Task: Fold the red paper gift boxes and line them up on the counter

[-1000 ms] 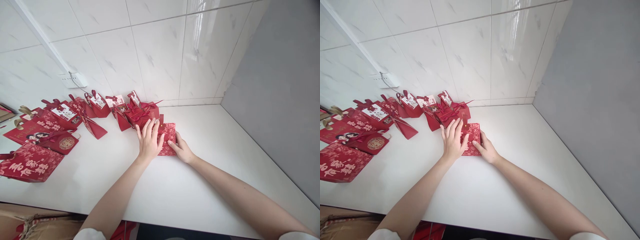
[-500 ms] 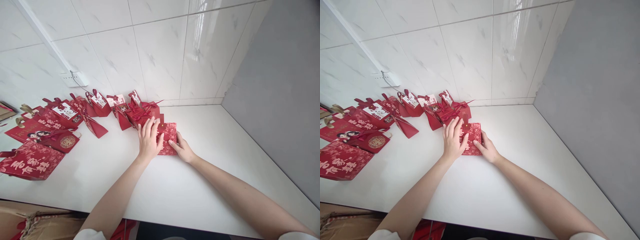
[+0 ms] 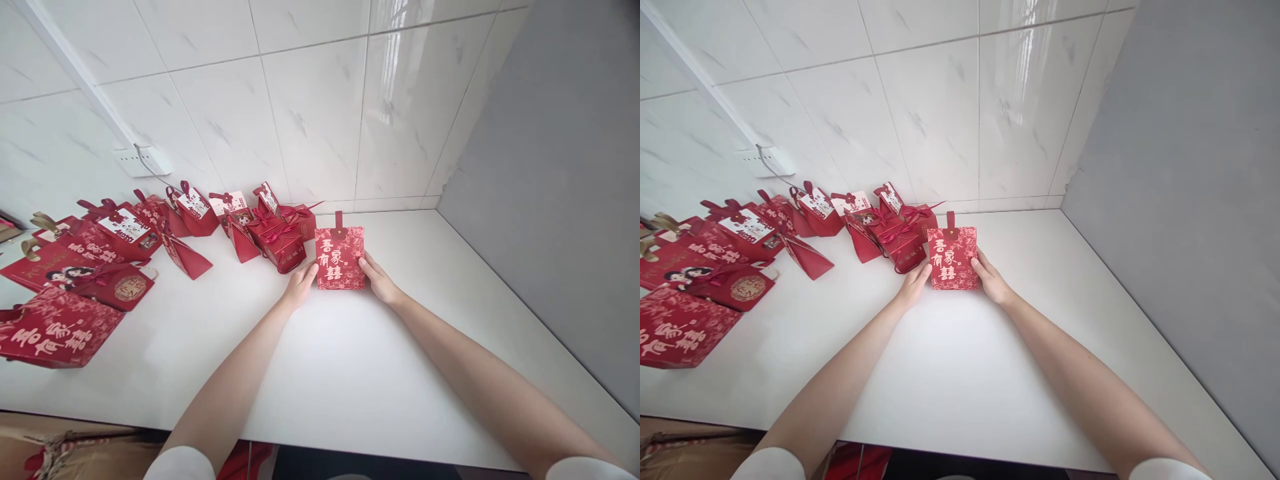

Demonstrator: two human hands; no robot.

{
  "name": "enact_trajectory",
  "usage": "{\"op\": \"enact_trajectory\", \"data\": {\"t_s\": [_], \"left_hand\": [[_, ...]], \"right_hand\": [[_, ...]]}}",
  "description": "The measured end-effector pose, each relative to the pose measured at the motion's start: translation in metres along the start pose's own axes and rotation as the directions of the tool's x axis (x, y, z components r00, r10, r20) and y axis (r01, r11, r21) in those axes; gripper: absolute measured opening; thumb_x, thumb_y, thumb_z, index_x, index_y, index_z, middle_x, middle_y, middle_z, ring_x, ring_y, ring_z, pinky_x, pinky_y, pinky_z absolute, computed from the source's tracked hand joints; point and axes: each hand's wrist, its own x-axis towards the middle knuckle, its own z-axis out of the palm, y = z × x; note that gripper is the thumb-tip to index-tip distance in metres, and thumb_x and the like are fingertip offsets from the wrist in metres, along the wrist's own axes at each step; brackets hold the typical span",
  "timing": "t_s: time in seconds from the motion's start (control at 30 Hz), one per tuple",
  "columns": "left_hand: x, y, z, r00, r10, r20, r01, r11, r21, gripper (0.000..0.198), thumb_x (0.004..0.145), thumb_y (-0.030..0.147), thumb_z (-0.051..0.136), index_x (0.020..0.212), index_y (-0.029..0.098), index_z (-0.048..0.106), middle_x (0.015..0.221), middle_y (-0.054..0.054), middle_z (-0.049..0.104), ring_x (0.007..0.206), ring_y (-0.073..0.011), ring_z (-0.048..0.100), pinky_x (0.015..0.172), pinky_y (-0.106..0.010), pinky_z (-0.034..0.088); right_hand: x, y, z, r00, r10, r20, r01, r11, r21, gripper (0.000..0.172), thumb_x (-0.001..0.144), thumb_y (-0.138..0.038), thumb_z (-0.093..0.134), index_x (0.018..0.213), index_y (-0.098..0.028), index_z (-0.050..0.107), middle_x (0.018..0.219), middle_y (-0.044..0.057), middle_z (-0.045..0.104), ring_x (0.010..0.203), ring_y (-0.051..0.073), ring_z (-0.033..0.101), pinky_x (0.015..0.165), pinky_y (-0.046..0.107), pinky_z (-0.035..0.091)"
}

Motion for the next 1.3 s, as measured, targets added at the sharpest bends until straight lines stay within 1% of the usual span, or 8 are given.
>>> {"op": "enact_trajectory", "data": {"t_s": [0.1,0.2,0.37,0.5,0.67,0.8,1.0,1.3], "left_hand": [[-0.0012,0.0007,0.0006,1.0,-0.021,-0.005,0.021,1.0,0.001,0.052,0.095,0.05,0.037,0.13,0.016,0.056,0.133,-0.01,0.058,0.126,-0.0233,0.051,0.111,-0.039,0.035],[-0.0014,-0.0002,0.0015,0.999,-0.039,-0.024,0.04,0.999,0.027,0.052,0.095,0.051,0.036,0.13,0.017,0.055,0.134,-0.008,0.057,0.128,-0.0227,0.05,0.111,-0.037,0.035],[-0.0015,0.0003,0.0016,0.998,-0.053,-0.031,0.056,0.993,0.103,0.052,0.096,0.051,0.034,0.132,0.02,0.054,0.134,-0.004,0.057,0.129,-0.0213,0.049,0.111,-0.033,0.035],[-0.0025,-0.0001,0.0011,0.998,-0.051,-0.04,0.055,0.991,0.122,0.052,0.096,0.051,0.034,0.133,0.02,0.054,0.136,-0.003,0.056,0.13,-0.0209,0.048,0.112,-0.033,0.034],[-0.0042,-0.0014,0.0011,0.999,-0.04,-0.027,0.042,0.994,0.104,0.051,0.096,0.05,0.034,0.134,0.021,0.053,0.137,-0.004,0.055,0.131,-0.0212,0.047,0.112,-0.035,0.034],[-0.0049,-0.0021,0.0013,0.999,-0.03,-0.019,0.032,0.995,0.091,0.051,0.096,0.05,0.034,0.134,0.02,0.053,0.138,-0.004,0.054,0.131,-0.0211,0.047,0.113,-0.035,0.034],[-0.0054,-0.0018,0.0021,0.999,-0.023,-0.024,0.025,0.995,0.092,0.051,0.096,0.049,0.034,0.134,0.021,0.053,0.135,-0.004,0.057,0.128,-0.0206,0.049,0.111,-0.034,0.035],[-0.0063,0.001,0.0023,0.999,-0.042,-0.024,0.044,0.994,0.097,0.049,0.097,0.049,0.034,0.13,0.021,0.054,0.135,-0.004,0.057,0.127,-0.02,0.051,0.111,-0.033,0.035]], "right_hand": [[0.0,0.0033,0.0008,1.0,-0.018,-0.006,0.018,0.999,-0.033,0.057,0.095,-0.056,0.041,0.146,-0.032,0.032,0.151,0.0,0.038,0.136,0.021,0.039,0.115,0.04,0.03],[0.0006,0.006,-0.0004,0.999,-0.033,-0.029,0.029,0.994,-0.108,0.059,0.095,-0.056,0.039,0.147,-0.031,0.03,0.15,0.0,0.039,0.136,0.021,0.039,0.116,0.04,0.03],[0.0003,0.0073,-0.0025,0.998,-0.055,-0.04,0.046,0.978,-0.201,0.056,0.095,-0.057,0.036,0.145,-0.031,0.034,0.148,0.0,0.042,0.135,0.021,0.04,0.115,0.038,0.032],[0.0001,0.0087,-0.0032,0.998,-0.052,-0.046,0.04,0.97,-0.239,0.057,0.095,-0.057,0.036,0.146,-0.031,0.033,0.146,0.0,0.045,0.134,0.021,0.042,0.114,0.039,0.032],[-0.0006,0.0092,-0.0026,0.997,-0.053,-0.058,0.034,0.956,-0.292,0.061,0.094,-0.061,0.034,0.147,-0.031,0.031,0.147,0.0,0.044,0.135,0.022,0.04,0.114,0.04,0.032],[-0.002,0.0076,-0.001,0.997,-0.041,-0.066,0.019,0.953,-0.302,0.061,0.094,-0.062,0.033,0.146,-0.031,0.031,0.146,0.0,0.046,0.132,0.023,0.045,0.112,0.041,0.035],[-0.0021,0.0069,-0.0007,0.996,-0.038,-0.076,0.014,0.956,-0.294,0.057,0.095,-0.059,0.034,0.145,-0.032,0.033,0.145,0.0,0.047,0.13,0.022,0.046,0.112,0.041,0.034],[-0.0028,0.006,-0.0013,0.997,-0.006,-0.076,-0.017,0.956,-0.294,0.059,0.094,-0.061,0.033,0.146,-0.033,0.033,0.144,-0.001,0.048,0.13,0.023,0.046,0.111,0.041,0.036]]}}
